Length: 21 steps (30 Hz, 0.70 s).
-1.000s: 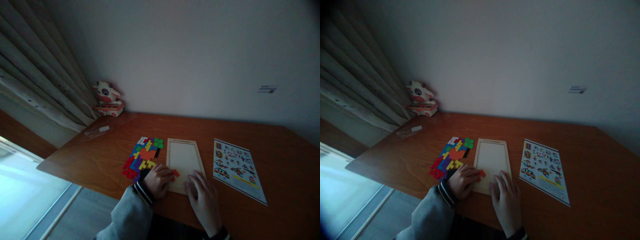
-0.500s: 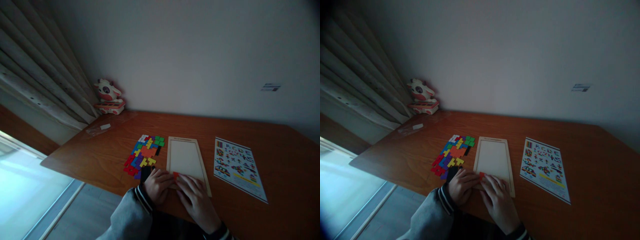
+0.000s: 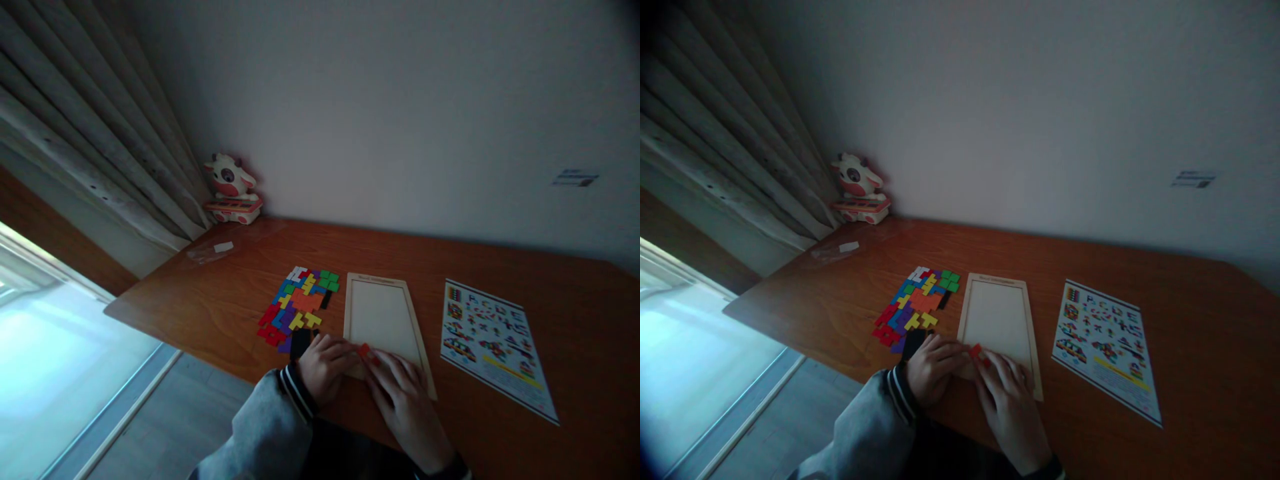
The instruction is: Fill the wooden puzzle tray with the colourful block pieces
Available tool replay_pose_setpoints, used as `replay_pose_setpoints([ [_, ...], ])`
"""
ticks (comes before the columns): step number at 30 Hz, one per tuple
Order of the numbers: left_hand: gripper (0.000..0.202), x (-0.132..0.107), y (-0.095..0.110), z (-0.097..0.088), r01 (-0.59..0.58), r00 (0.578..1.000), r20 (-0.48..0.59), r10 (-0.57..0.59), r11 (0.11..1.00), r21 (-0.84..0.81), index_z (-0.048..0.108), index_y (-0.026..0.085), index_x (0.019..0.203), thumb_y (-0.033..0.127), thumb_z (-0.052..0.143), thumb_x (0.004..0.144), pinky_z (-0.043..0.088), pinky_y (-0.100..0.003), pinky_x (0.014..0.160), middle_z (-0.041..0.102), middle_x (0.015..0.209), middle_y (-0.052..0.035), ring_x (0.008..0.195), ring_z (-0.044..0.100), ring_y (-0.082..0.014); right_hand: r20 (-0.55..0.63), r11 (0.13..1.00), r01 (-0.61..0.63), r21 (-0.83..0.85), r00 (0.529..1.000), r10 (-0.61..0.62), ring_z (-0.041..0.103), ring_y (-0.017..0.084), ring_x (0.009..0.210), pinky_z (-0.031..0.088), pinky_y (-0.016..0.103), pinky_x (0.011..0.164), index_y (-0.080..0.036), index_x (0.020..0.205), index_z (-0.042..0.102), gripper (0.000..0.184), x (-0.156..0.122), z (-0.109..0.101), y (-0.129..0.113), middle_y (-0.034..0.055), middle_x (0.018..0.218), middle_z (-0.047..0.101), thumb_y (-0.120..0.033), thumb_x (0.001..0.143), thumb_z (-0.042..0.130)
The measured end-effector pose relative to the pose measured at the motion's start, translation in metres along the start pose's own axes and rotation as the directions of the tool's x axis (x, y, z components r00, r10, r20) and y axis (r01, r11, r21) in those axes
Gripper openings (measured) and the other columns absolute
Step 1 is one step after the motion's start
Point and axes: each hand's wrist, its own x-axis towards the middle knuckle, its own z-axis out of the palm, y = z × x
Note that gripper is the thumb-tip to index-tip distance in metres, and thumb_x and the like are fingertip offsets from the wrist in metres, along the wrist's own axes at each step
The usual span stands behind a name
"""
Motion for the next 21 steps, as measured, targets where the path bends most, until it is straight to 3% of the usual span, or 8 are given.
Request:
replay_pose_setpoints([
  [8, 0.038, -0.004, -0.007, -0.011, 0.223, 0.961, -0.185, -0.206, 0.972, 0.075, 0.062, 0.022, 0.124, 0.017, 0.044, 0.091, 0.047, -0.045, 0.097, 0.061, 0.132, -0.0082, 0.118, 0.054, -0.0261, 0.018, 0.987, 0.12, 0.103, 0.992, -0.122, 0.065, 0.021, 0.105, 0.05, 0.039, 0.091, -0.031, 0.127, 0.061, 0.033, 0.001, 0.0, 0.003, 0.0021, 0.123, 0.069, -0.027, 0.096, 0.052],
  [11, 0.037, -0.006, -0.031, -0.026, 0.354, 0.923, -0.217, -0.318, 0.922, 0.156, 0.059, 0.021, 0.127, 0.023, 0.046, 0.093, 0.049, -0.046, 0.097, 0.061, 0.132, -0.0097, 0.118, 0.056, -0.0273, 0.012, 0.982, 0.144, 0.121, 0.989, -0.146, 0.065, 0.02, 0.106, 0.052, 0.039, 0.091, -0.031, 0.125, 0.063, 0.032, 0.002, -0.001, 0.003, 0.0018, 0.122, 0.069, -0.025, 0.095, 0.054],
  [14, 0.037, -0.005, -0.067, -0.038, 0.406, 0.909, -0.196, -0.367, 0.886, 0.225, 0.061, 0.02, 0.125, 0.032, 0.05, 0.093, 0.049, -0.047, 0.099, 0.061, 0.131, -0.0109, 0.118, 0.058, -0.0288, -0.013, 0.976, 0.168, 0.136, 0.986, -0.168, 0.065, 0.019, 0.108, 0.052, 0.038, 0.093, -0.03, 0.121, 0.065, 0.03, 0.002, -0.002, 0.003, 0.0019, 0.12, 0.07, -0.024, 0.094, 0.056],
  [18, 0.039, -0.003, -0.106, -0.042, 0.383, 0.924, -0.101, -0.369, 0.889, 0.25, 0.064, 0.019, 0.122, 0.038, 0.057, 0.089, 0.05, -0.045, 0.101, 0.065, 0.126, -0.0118, 0.117, 0.06, -0.0281, -0.087, 0.98, 0.13, 0.15, 0.989, -0.118, 0.065, 0.02, 0.108, 0.054, 0.036, 0.091, -0.026, 0.128, 0.06, 0.036, 0.004, -0.003, 0.0, 0.0039, 0.122, 0.069, -0.025, 0.092, 0.058],
  [21, 0.036, -0.004, -0.116, -0.038, 0.379, 0.925, -0.112, -0.362, 0.893, 0.243, 0.067, 0.021, 0.118, 0.039, 0.056, 0.09, 0.05, -0.044, 0.101, 0.066, 0.124, -0.0107, 0.115, 0.062, -0.0271, -0.137, 0.984, 0.095, 0.148, 0.988, -0.075, 0.065, 0.022, 0.108, 0.055, 0.036, 0.09, -0.027, 0.131, 0.057, 0.04, 0.004, -0.004, -0.001, 0.0045, 0.123, 0.068, -0.028, 0.091, 0.058],
])
